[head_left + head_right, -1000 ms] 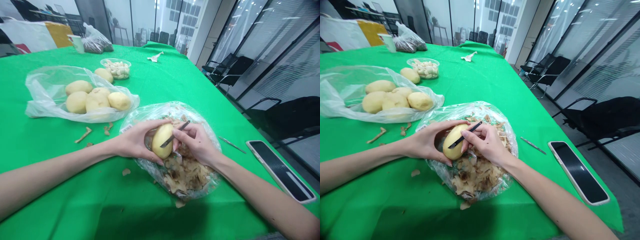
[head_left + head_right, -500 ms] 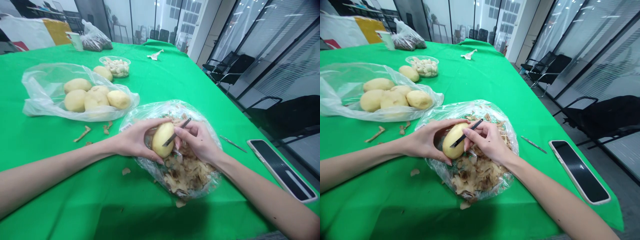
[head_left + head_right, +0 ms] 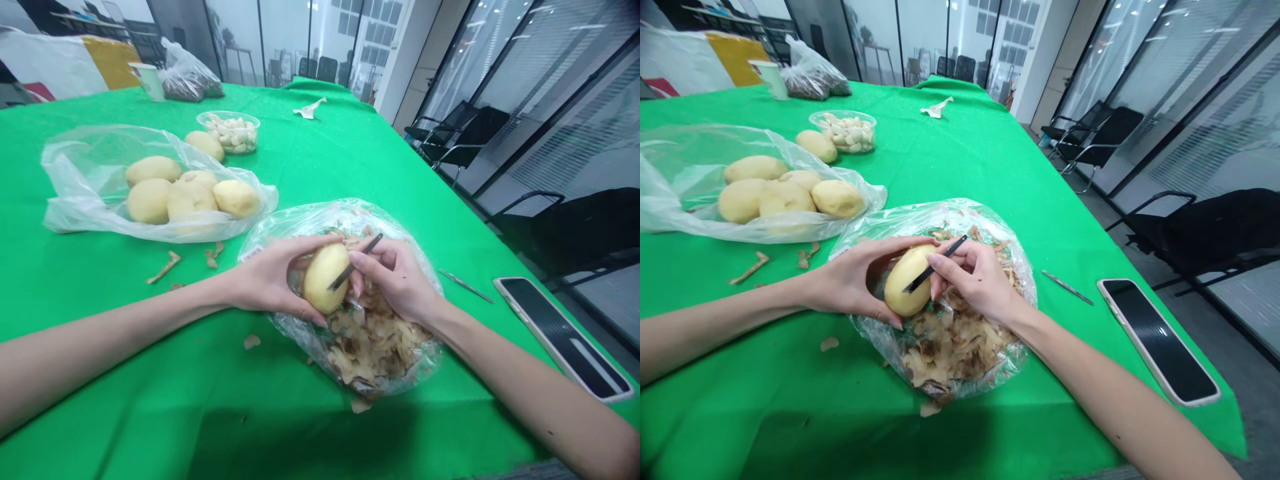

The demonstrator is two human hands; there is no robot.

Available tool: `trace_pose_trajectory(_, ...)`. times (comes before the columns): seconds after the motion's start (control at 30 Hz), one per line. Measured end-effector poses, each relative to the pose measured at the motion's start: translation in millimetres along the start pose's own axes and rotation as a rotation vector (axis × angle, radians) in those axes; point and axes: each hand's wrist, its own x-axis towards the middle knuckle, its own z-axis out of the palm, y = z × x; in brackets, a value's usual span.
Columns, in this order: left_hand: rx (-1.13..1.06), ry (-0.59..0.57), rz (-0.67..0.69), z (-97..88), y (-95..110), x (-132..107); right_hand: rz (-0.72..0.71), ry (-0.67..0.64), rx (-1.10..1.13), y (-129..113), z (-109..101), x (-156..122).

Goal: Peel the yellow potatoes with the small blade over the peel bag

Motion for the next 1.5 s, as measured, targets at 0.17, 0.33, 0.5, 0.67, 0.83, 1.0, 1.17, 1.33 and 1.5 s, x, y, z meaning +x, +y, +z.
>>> trace_pose_trajectory(0.17,-0.002,0.003,-0.003,-0.1,0,-1,0.003,-0.025,-0.07,-4,1,-1)
trace_pose_trajectory(0.33,-0.01,0.0,-0.003,0.3,-1,-1,0.003,-0.053,-0.07,-6,2,-1)
trace_pose_trajectory(0.5,-0.001,0.002,-0.013,0.0,0,-1,-0.016,-0.089,-0.177,-6,2,-3)
trace_pose_trajectory(0.67,-0.007,0.016,-0.03,-0.8,-2,-1,0.003,-0.06,-0.107,-5,3,-3)
trace_pose_trajectory(0.83,-0.04,0.005,-0.056,-1.3,-3,0,-0.027,-0.025,-0.022,0,-2,1)
trace_pose_trajectory(1.0,-0.103,-0.024,-0.07,-0.8,-1,0,-0.03,-0.035,-0.014,4,-5,2)
trace_pose_trajectory(1.17,-0.136,-0.03,-0.055,-0.4,-2,0,-0.034,-0.031,-0.051,4,-6,2)
trace_pose_trajectory(1.33,-0.128,-0.041,-0.049,-0.9,-3,0,-0.033,-0.048,-0.117,0,-4,1)
trace_pose_trajectory(1.5,-0.096,-0.022,-0.054,-0.4,-2,0,-0.023,-0.055,-0.128,-4,-2,1)
